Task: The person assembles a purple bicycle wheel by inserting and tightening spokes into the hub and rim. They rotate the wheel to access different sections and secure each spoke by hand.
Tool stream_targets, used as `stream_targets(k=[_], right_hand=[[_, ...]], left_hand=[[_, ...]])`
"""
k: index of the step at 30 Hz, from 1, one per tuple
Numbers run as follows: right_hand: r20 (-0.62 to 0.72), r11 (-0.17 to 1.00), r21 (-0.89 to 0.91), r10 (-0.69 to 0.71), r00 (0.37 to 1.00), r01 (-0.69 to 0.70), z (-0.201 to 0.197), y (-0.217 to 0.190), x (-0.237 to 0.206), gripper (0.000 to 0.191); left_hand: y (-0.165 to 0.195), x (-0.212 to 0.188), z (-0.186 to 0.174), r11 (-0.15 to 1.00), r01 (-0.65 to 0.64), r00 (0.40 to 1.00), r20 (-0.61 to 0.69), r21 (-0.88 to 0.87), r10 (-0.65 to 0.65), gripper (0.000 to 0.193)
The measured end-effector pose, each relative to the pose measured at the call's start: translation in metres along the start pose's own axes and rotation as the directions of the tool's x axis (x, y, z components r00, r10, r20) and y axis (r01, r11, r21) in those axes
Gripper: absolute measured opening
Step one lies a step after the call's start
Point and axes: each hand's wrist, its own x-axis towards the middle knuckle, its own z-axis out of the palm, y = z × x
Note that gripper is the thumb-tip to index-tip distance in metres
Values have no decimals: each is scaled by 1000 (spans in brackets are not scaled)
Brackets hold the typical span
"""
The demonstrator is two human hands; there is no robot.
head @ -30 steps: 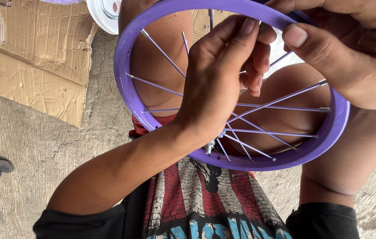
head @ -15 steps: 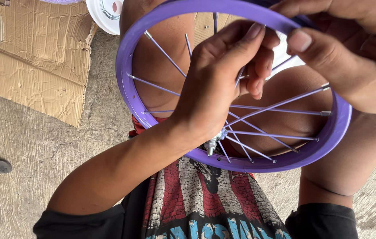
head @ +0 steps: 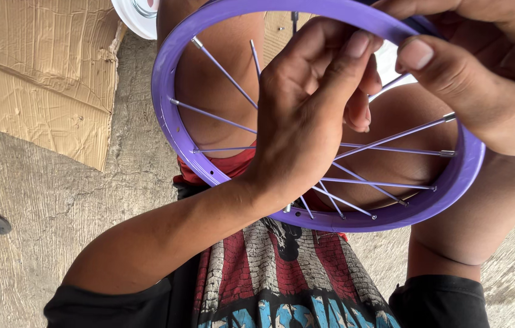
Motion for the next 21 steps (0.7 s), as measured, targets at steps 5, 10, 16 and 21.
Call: stream_targets(k=[5, 10, 16, 21], right_hand=[[-131, 994, -42, 92, 987, -98, 7, 13, -16, 25], [-126, 965, 38, 261, 957, -258, 4, 27, -19, 41], [-47, 942, -2, 336, 941, -337, -10, 53, -43, 53], [-174, 944, -36, 317, 932, -328, -7, 72, -69, 52]], left_hand=[[-11, -1, -5, 996, 36, 998, 54, -80, -32, 28], [-9, 2, -15, 970, 183, 977, 141, -158, -161, 33], [-13, -2, -15, 980, 161, 971, 197, -116, -137, 35], [9, -28, -30, 984, -32, 954, 300, 176, -23, 29]])
